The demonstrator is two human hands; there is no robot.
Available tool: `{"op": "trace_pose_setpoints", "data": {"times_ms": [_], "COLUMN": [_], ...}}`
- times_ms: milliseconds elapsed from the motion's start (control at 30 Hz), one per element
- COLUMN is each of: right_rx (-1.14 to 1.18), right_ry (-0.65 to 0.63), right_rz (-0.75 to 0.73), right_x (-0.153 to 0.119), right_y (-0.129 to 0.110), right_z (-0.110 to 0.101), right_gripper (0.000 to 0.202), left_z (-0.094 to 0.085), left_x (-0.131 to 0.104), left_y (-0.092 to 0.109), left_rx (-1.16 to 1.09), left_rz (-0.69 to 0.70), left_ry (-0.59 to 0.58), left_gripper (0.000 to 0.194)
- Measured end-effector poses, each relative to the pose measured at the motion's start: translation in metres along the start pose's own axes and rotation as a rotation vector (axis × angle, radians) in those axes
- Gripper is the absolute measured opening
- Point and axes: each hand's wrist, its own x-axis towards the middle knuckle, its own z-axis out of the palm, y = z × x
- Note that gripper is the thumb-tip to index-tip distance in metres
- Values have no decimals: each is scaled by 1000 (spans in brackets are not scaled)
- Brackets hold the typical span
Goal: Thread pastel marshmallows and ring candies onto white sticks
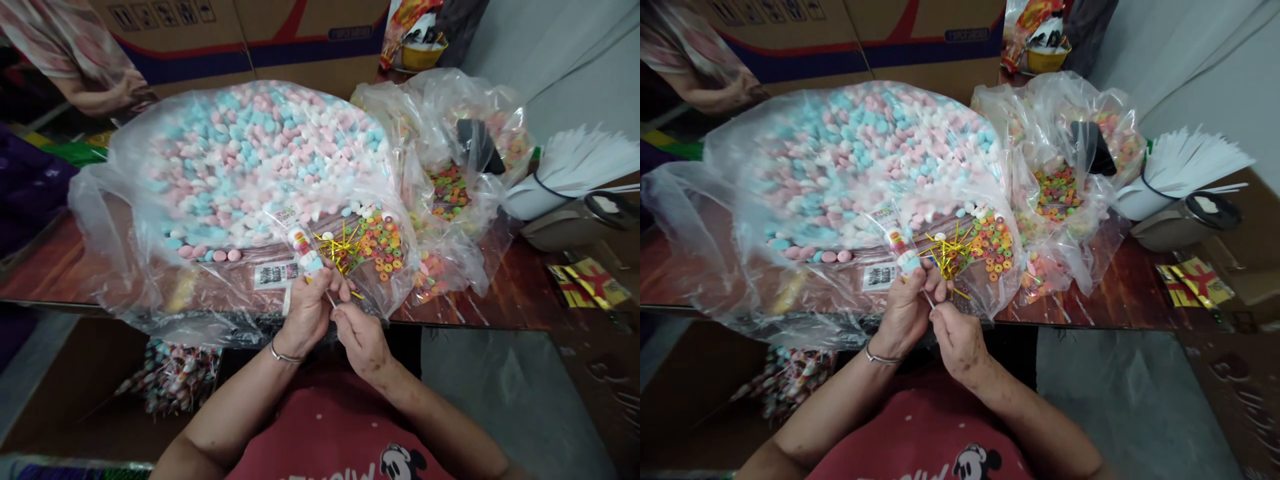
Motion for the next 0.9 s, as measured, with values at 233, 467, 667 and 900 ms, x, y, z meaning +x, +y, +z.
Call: {"op": "trace_pose_setpoints", "data": {"times_ms": [233,467,667,900], "right_rx": [148,-145,-469,-639], "right_ry": [-84,-79,135,217], "right_rz": [-2,-129,-336,-489], "right_x": [2,1,-3,0], "right_y": [3,9,17,15], "right_z": [-10,-14,-11,-8], "right_gripper": [29,30,25,22], "left_z": [-14,-9,-16,-20], "left_x": [5,27,34,31], "left_y": [23,48,45,40], "left_rx": [66,113,30,93], "left_rz": [3,163,117,94], "left_ry": [-83,173,344,353], "left_gripper": [53,27,27,28]}}
